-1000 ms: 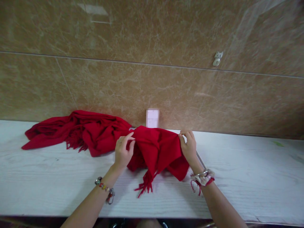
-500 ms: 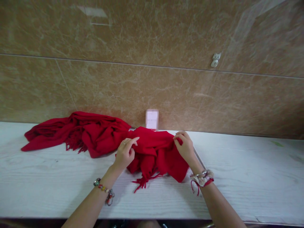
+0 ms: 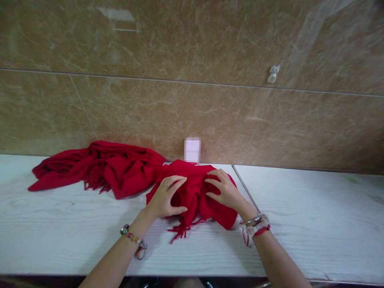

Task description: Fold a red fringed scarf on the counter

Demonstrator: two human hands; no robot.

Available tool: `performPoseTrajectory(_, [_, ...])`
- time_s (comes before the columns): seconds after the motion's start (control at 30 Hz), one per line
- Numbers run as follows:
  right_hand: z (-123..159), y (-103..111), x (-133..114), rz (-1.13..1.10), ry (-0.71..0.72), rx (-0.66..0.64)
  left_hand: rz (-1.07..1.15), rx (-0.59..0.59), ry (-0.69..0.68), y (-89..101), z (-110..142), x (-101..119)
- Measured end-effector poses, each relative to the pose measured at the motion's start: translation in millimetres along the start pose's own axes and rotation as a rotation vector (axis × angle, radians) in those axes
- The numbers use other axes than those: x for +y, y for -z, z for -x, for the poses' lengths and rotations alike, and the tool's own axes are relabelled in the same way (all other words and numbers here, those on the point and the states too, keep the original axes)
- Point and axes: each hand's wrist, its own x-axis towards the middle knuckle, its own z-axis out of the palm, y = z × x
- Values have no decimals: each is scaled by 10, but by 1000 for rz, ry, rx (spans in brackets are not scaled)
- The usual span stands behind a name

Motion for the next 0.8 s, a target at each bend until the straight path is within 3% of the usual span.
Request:
performPoseTrajectory(0.17, [11, -45, 38, 42, -30, 21, -95, 84, -144, -44, -41, 112])
performPoseTrajectory(0.23, [12, -39, 34, 30, -21, 26, -138, 149, -108, -68, -38, 81])
performPoseTrajectory(0.4, [-4, -7, -54, -36, 31, 0, -200, 385, 165, -57, -25, -71])
performPoseTrajectory(0.47, [-9, -12, -99, -40, 37, -37, -259, 469, 168, -27, -33, -79])
performPoseTrajectory(0.57, [-13, -47, -144, -24, 47, -77, -358, 558, 53, 13, -55, -17])
performPoseTrajectory(0.67, [-13, -96, -157, 5, 74, -71, -370, 437, -80, 18, -78, 58])
performPoseTrajectory(0.8, [-17, -144, -153, 20, 90, -17, -285, 149, -19, -13, -83, 60])
